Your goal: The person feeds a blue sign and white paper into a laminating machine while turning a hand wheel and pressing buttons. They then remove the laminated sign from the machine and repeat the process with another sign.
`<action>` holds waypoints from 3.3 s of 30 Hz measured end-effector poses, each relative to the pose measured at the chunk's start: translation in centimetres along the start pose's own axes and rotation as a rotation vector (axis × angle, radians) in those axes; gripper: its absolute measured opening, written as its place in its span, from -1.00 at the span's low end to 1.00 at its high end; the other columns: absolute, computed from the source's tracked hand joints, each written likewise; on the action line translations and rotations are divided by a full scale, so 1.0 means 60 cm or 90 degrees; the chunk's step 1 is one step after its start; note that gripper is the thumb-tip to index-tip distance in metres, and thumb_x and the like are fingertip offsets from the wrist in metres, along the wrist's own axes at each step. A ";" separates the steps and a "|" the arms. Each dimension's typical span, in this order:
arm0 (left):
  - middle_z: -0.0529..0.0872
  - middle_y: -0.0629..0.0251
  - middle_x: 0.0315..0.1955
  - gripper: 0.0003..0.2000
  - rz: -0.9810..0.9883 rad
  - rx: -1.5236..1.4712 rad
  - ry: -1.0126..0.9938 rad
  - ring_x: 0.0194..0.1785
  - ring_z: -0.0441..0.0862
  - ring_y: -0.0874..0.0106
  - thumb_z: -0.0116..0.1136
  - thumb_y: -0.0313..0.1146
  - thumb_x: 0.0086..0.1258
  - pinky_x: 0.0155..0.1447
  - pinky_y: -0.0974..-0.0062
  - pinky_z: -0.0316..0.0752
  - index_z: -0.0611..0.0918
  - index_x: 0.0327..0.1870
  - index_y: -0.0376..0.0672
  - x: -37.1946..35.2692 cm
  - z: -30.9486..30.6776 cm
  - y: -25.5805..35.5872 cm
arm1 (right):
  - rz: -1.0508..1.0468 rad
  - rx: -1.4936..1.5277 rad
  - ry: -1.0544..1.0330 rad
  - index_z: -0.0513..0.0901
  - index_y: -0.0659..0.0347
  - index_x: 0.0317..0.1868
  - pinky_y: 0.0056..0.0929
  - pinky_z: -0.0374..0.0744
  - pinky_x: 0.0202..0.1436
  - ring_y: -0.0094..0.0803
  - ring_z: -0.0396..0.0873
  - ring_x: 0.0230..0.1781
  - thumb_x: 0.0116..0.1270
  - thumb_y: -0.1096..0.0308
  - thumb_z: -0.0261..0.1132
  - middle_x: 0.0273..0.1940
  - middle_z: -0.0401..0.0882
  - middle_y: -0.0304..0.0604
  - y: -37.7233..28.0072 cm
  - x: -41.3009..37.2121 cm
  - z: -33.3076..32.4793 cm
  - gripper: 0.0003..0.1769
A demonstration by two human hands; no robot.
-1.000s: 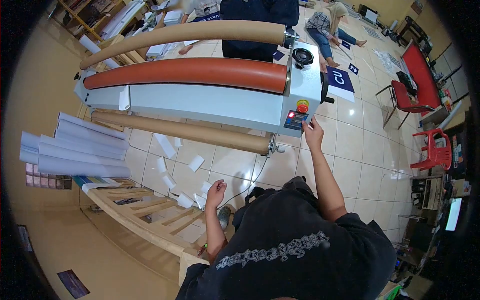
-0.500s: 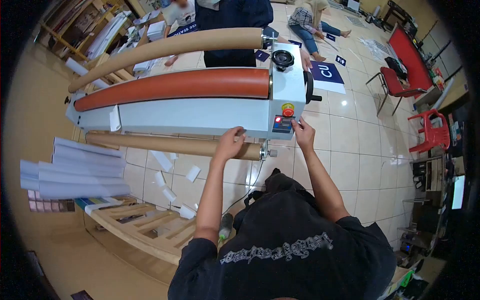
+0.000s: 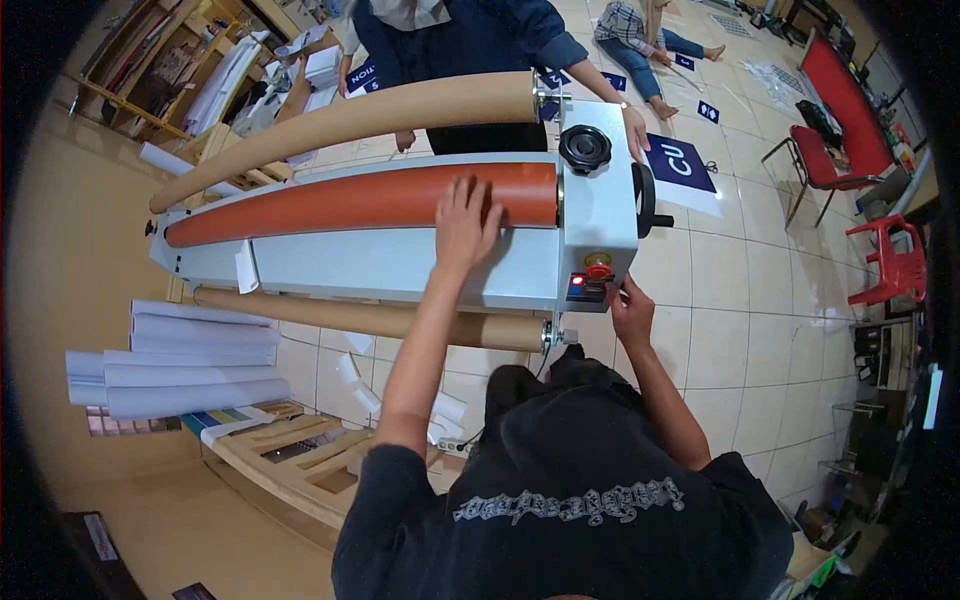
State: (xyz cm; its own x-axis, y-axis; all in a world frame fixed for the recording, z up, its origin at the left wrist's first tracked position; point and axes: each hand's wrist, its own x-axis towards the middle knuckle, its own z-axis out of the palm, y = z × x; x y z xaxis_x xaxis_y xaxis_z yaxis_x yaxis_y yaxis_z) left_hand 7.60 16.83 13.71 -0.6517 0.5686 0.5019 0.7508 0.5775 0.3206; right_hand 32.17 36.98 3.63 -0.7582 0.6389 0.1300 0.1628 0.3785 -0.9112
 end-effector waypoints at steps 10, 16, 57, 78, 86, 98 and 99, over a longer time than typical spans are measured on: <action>0.62 0.05 0.19 -0.51 0.060 0.158 -0.037 0.32 0.47 0.08 -0.02 0.01 0.47 0.44 0.02 0.17 0.58 0.25 -0.13 0.065 0.067 -0.089 | -0.017 -0.049 0.040 0.56 0.33 0.23 -0.32 0.73 -0.13 -0.18 0.75 -0.12 0.38 0.35 0.35 0.00 0.70 0.15 0.004 -0.007 0.007 -0.55; 0.65 0.05 0.12 -0.51 0.073 0.124 0.015 0.28 0.48 0.09 0.06 0.00 0.41 0.40 -0.01 0.20 0.61 0.19 -0.16 0.064 0.071 -0.097 | -0.008 -0.039 0.092 0.61 0.38 0.14 -0.37 0.72 -0.13 -0.36 0.73 -0.18 0.42 0.31 0.33 -0.15 0.74 0.06 -0.016 -0.010 0.020 -0.62; 0.69 0.04 0.11 -0.35 -0.098 0.137 -0.476 0.24 0.59 0.10 -0.42 0.20 0.53 0.37 -0.01 0.29 0.63 0.21 -0.06 0.172 0.051 -0.101 | 0.041 -0.025 0.068 0.55 0.29 0.27 -0.44 0.69 -0.15 -0.46 0.72 -0.15 0.35 0.51 0.34 -0.13 0.76 0.04 -0.022 -0.014 0.015 -0.53; 0.65 0.05 0.17 -0.36 -0.092 0.130 -0.457 0.28 0.55 0.10 -0.39 0.19 0.54 0.39 -0.02 0.27 0.60 0.24 -0.09 0.164 0.053 -0.103 | 0.068 -0.025 0.035 0.48 0.30 0.33 -0.31 0.73 -0.06 -0.28 0.73 -0.07 0.36 0.45 0.35 0.01 0.70 0.14 -0.045 -0.017 0.009 -0.47; 0.66 0.04 0.14 -0.39 -0.018 0.125 -0.266 0.26 0.55 0.10 -0.31 0.15 0.55 0.39 0.03 0.26 0.61 0.21 -0.15 0.118 0.049 -0.098 | 0.079 -0.002 0.049 0.47 0.33 0.33 -0.34 0.71 -0.06 -0.25 0.74 -0.06 0.36 0.42 0.35 0.05 0.67 0.19 -0.031 -0.020 0.015 -0.45; 0.64 0.06 0.16 -0.41 0.024 0.125 -0.190 0.28 0.52 0.14 -0.25 0.15 0.55 0.41 0.03 0.21 0.60 0.21 -0.16 0.101 0.055 -0.104 | 0.016 -0.016 0.041 0.41 0.32 0.38 -0.32 0.70 0.04 -0.18 0.70 0.06 0.30 0.55 0.34 0.17 0.60 0.19 0.015 -0.027 0.016 -0.37; 0.64 0.05 0.16 -0.41 0.023 0.118 -0.195 0.29 0.52 0.15 -0.24 0.15 0.55 0.41 0.03 0.20 0.60 0.21 -0.16 0.102 0.055 -0.104 | 0.016 -0.016 0.042 0.41 0.32 0.38 -0.32 0.70 0.04 -0.18 0.70 0.06 0.30 0.55 0.34 0.17 0.60 0.19 0.008 -0.027 0.015 -0.37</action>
State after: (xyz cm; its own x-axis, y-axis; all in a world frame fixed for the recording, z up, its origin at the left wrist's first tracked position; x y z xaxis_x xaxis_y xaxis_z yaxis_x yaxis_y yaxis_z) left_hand -1.43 18.64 12.13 -0.6477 0.7241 0.2369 0.7603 0.6340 0.1411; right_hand 32.92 35.53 2.65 -0.7108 0.6907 0.1329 0.1980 0.3777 -0.9045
